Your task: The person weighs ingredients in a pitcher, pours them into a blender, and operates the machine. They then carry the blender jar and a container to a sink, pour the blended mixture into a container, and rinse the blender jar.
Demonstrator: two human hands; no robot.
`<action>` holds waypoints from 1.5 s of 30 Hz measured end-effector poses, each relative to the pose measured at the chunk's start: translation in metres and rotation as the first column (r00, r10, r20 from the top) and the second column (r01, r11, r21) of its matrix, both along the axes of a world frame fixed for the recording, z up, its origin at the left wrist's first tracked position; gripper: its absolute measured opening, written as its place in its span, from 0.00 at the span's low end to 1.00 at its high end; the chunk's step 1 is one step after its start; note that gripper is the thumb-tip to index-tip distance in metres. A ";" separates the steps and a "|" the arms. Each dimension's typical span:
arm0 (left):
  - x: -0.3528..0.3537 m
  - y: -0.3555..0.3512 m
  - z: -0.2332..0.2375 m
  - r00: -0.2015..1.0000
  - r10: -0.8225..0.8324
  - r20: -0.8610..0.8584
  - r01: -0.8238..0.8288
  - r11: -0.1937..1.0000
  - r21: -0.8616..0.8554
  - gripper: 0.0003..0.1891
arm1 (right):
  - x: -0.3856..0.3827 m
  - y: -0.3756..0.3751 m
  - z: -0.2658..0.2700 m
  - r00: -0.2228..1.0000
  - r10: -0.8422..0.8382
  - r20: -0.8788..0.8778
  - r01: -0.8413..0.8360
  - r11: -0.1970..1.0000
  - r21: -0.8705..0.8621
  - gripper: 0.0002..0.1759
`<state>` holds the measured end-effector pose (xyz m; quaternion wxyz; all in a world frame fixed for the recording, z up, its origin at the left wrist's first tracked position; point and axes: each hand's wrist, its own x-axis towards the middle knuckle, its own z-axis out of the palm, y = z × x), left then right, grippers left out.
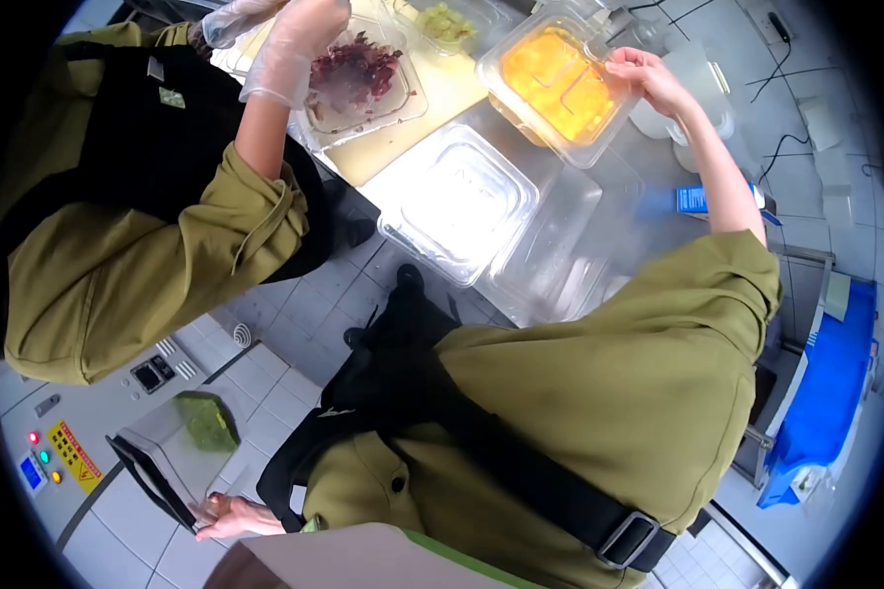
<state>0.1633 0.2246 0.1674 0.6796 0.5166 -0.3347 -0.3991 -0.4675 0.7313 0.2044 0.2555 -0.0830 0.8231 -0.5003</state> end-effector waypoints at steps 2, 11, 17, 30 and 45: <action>0.009 -0.005 -0.003 0.996 -0.087 -0.014 0.086 0.996 -0.035 0.38 | 0.019 -0.008 0.013 0.998 0.067 0.011 -0.067 0.998 0.008 0.08; -0.004 -0.012 -0.003 0.992 -0.115 0.058 0.120 0.988 -0.093 0.33 | 0.120 -0.070 -0.020 0.986 0.132 0.098 -0.124 0.989 -0.082 0.10; -0.008 -0.008 0.002 0.991 -0.110 0.074 0.111 0.994 -0.010 0.39 | 0.125 -0.083 -0.046 0.977 0.186 0.105 -0.187 0.982 -0.005 0.10; -0.014 -0.003 0.002 0.984 -0.175 -0.034 0.173 0.983 -0.059 0.31 | 0.136 -0.101 -0.050 0.972 0.212 0.098 -0.208 0.977 -0.049 0.11; 0.001 -0.019 -0.002 0.962 -0.273 0.024 0.273 0.962 -0.001 0.37 | 0.372 -0.140 -0.104 0.510 -0.219 0.832 0.762 0.564 -0.319 0.22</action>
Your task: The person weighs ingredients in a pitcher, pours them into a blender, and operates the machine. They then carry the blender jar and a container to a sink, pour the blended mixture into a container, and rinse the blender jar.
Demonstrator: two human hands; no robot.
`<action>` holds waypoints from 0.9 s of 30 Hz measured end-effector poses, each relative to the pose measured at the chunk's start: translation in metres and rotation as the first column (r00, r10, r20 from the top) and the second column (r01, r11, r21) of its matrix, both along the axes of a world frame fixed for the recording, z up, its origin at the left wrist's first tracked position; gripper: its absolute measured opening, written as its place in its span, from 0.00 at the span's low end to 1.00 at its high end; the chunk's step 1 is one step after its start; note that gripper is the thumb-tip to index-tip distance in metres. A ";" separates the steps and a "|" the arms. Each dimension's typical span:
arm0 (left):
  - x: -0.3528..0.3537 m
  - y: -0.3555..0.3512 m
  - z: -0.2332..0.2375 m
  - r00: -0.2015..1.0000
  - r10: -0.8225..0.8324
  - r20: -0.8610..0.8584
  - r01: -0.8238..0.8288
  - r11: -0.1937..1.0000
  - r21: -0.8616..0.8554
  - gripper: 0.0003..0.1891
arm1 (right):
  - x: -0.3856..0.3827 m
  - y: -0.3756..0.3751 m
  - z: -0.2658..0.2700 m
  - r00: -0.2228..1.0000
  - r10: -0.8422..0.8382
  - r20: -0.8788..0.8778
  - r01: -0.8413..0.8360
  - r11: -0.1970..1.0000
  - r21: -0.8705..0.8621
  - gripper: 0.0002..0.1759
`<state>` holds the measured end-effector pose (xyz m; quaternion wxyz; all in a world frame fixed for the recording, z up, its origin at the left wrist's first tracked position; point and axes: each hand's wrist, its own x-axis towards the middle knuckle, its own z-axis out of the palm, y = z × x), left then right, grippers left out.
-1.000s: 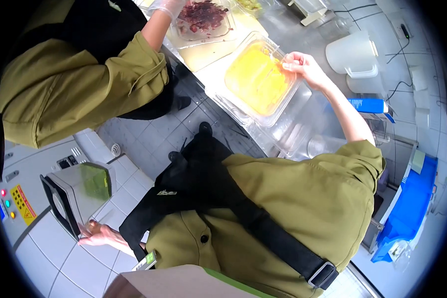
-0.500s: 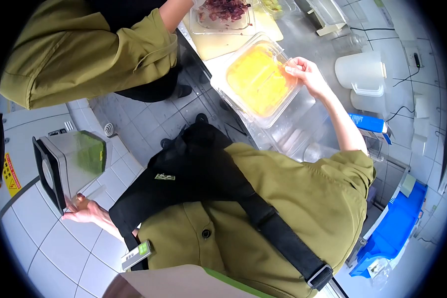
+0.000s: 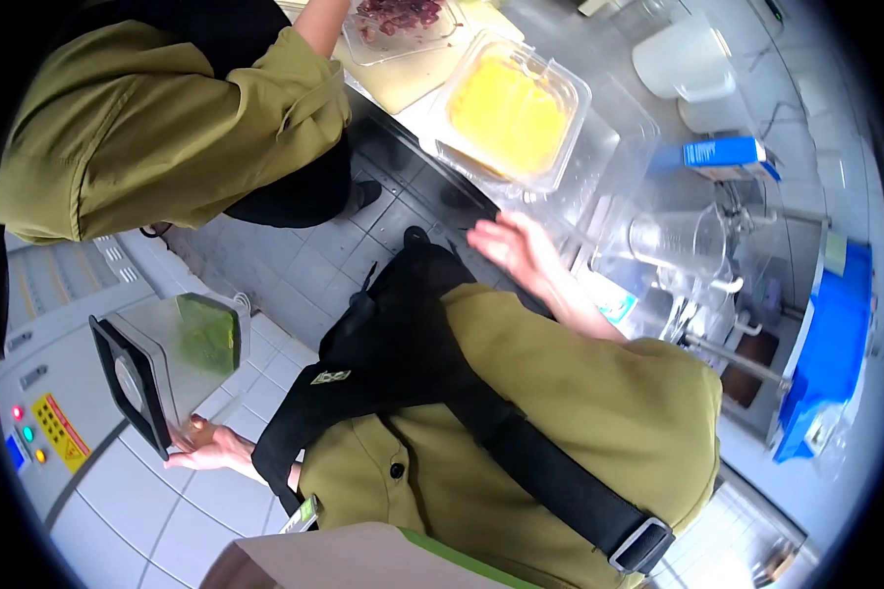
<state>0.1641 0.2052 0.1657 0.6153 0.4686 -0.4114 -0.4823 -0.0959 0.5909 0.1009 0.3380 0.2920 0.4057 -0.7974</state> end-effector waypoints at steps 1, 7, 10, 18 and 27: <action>0.004 -0.005 -0.003 0.999 -0.020 -0.027 0.020 1.000 0.005 0.37 | -0.011 0.003 -0.041 0.989 -0.147 0.028 0.148 0.988 -0.050 0.26; 0.038 -0.036 -0.020 0.983 -0.174 -0.064 0.174 0.985 -0.014 0.34 | -0.047 -0.008 -0.088 0.847 -0.440 -0.297 0.433 0.897 -0.093 0.21; 0.051 -0.046 -0.026 0.977 -0.207 -0.041 0.205 0.978 -0.047 0.33 | -0.058 -0.006 -0.101 0.833 -0.462 -0.304 0.443 0.886 -0.134 0.20; 0.062 -0.038 -0.021 0.972 -0.211 -0.100 0.206 0.977 -0.058 0.24 | -0.068 -0.022 -0.091 0.761 -0.528 -0.376 0.575 0.818 0.015 0.18; 0.088 -0.009 -0.023 0.974 -0.194 -0.115 0.192 0.981 -0.033 0.15 | -0.011 -0.008 -0.082 0.841 -0.281 -0.463 0.374 0.920 0.121 0.15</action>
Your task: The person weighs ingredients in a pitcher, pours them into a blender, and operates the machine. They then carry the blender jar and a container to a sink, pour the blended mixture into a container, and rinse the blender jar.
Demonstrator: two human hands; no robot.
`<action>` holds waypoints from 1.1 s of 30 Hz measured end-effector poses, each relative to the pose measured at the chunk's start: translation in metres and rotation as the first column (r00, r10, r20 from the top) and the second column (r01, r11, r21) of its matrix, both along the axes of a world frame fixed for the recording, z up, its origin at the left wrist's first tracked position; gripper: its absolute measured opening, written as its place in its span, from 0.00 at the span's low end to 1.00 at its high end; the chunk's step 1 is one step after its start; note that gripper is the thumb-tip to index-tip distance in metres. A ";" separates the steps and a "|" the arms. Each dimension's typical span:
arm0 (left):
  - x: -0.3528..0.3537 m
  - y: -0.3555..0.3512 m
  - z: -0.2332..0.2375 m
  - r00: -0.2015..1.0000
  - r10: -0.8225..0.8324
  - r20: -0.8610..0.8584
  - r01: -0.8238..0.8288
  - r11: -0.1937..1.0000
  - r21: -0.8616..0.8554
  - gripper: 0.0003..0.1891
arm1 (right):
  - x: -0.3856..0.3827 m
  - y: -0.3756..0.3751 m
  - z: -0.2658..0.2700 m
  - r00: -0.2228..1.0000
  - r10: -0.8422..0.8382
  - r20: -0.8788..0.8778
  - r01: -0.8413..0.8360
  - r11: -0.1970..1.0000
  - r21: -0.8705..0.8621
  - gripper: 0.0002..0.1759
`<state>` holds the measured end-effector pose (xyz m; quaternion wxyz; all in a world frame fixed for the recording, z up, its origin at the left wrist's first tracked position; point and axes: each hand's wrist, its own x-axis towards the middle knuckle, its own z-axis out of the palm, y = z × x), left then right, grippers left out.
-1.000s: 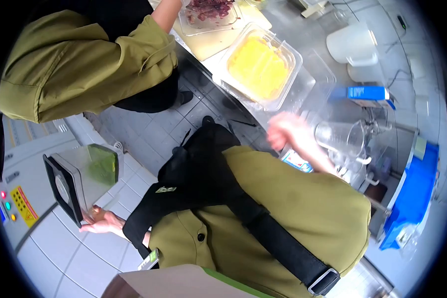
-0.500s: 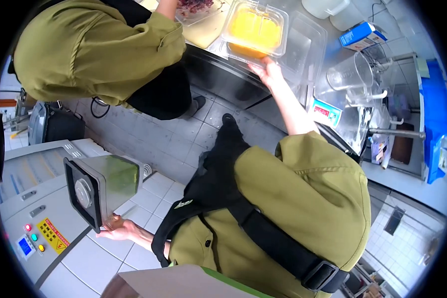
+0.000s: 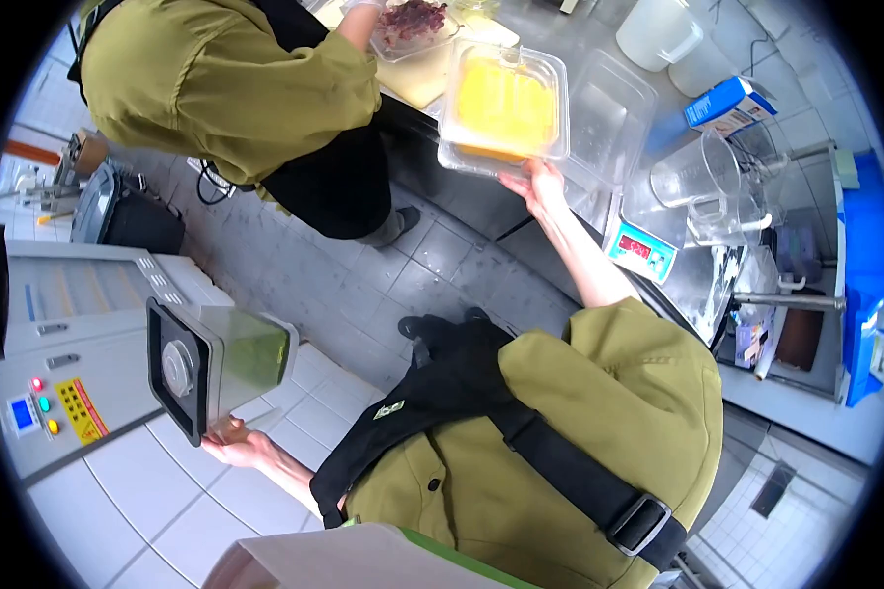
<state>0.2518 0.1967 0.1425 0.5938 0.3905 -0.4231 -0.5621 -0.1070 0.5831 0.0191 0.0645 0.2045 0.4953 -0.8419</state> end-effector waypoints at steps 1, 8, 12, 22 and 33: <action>0.003 0.001 -0.002 1.000 0.000 -0.009 0.000 1.000 0.012 0.15 | 0.006 0.003 0.004 0.999 0.048 -0.006 -0.048 0.996 0.072 0.16; 0.021 0.052 -0.009 0.989 0.147 0.014 -0.148 0.984 0.099 0.12 | 0.067 0.021 0.054 0.895 0.436 0.096 -0.446 0.859 0.251 0.21; 0.022 0.065 -0.003 0.963 0.258 0.072 -0.265 0.957 0.116 0.12 | 0.090 0.008 0.069 0.753 0.623 0.213 -0.658 0.706 0.260 0.19; 0.022 -0.014 0.021 0.969 0.243 -0.051 -0.240 0.969 0.064 0.14 | 0.120 -0.130 0.021 0.569 0.802 0.182 -0.818 0.575 0.020 0.09; -0.073 -0.275 0.073 0.992 0.113 0.057 -0.111 0.993 -0.031 0.15 | 0.079 -0.425 0.048 0.552 0.810 0.201 -0.809 0.578 -0.105 0.13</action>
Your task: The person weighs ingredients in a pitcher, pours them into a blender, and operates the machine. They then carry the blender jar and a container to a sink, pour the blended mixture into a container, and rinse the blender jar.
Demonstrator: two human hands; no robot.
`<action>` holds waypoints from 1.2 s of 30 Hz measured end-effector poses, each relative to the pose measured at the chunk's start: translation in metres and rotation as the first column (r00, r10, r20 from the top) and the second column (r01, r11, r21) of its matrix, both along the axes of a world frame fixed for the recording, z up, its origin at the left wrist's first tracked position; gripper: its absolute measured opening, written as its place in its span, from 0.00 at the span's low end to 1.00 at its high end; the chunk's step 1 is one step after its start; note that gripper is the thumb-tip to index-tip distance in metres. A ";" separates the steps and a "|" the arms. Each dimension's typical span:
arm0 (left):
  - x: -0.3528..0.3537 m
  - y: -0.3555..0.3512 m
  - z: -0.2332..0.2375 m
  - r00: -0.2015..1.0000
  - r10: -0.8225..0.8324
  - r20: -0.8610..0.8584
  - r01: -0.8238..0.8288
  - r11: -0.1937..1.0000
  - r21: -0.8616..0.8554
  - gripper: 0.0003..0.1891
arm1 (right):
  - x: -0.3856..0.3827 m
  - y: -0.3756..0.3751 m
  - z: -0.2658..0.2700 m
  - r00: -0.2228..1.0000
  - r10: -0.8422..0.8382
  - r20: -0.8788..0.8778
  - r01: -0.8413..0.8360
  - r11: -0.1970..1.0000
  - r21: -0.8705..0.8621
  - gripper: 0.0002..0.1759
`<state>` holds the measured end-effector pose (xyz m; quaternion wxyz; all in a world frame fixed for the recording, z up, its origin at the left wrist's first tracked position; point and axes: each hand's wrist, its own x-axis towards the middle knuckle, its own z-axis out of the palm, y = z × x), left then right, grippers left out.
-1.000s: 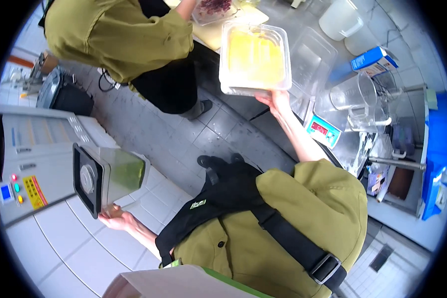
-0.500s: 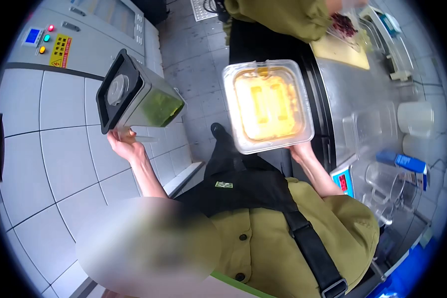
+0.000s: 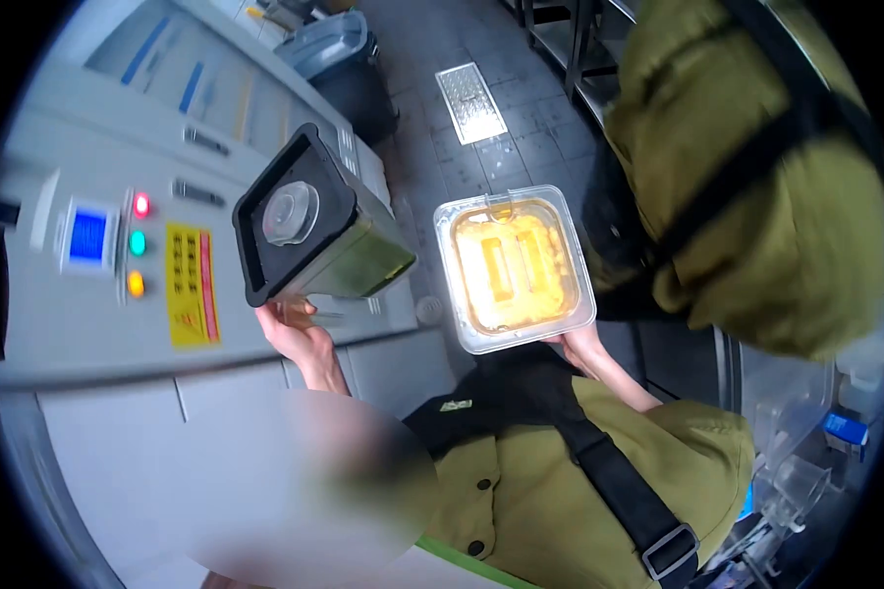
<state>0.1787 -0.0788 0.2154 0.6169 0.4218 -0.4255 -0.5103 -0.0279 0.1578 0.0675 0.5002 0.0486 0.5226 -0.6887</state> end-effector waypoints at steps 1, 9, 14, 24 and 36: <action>-0.024 -0.026 0.006 0.999 0.026 -0.036 -0.025 0.999 0.019 0.15 | -0.012 -0.024 0.001 1.000 -0.020 -0.015 0.020 1.000 0.004 0.14; -0.207 -0.292 -0.011 0.988 -0.088 -0.126 0.082 0.996 -0.047 0.15 | -0.159 -0.249 0.009 0.969 -0.236 -0.067 0.233 0.971 -0.050 0.14; -0.335 -0.464 0.012 0.975 -0.067 -0.211 0.071 0.997 0.010 0.16 | -0.285 -0.410 0.055 0.839 -0.528 -0.134 0.541 0.836 0.090 0.10; -0.568 -0.786 -0.004 0.973 -0.175 -0.148 0.159 0.981 -0.109 0.14 | -0.606 -0.679 0.008 0.858 -0.420 -0.296 0.431 0.902 -0.031 0.15; -0.911 -1.206 -0.026 0.933 -0.063 -0.355 0.060 0.998 -0.020 0.14 | -0.983 -1.114 0.013 0.878 -0.317 -0.359 0.336 0.942 -0.011 0.14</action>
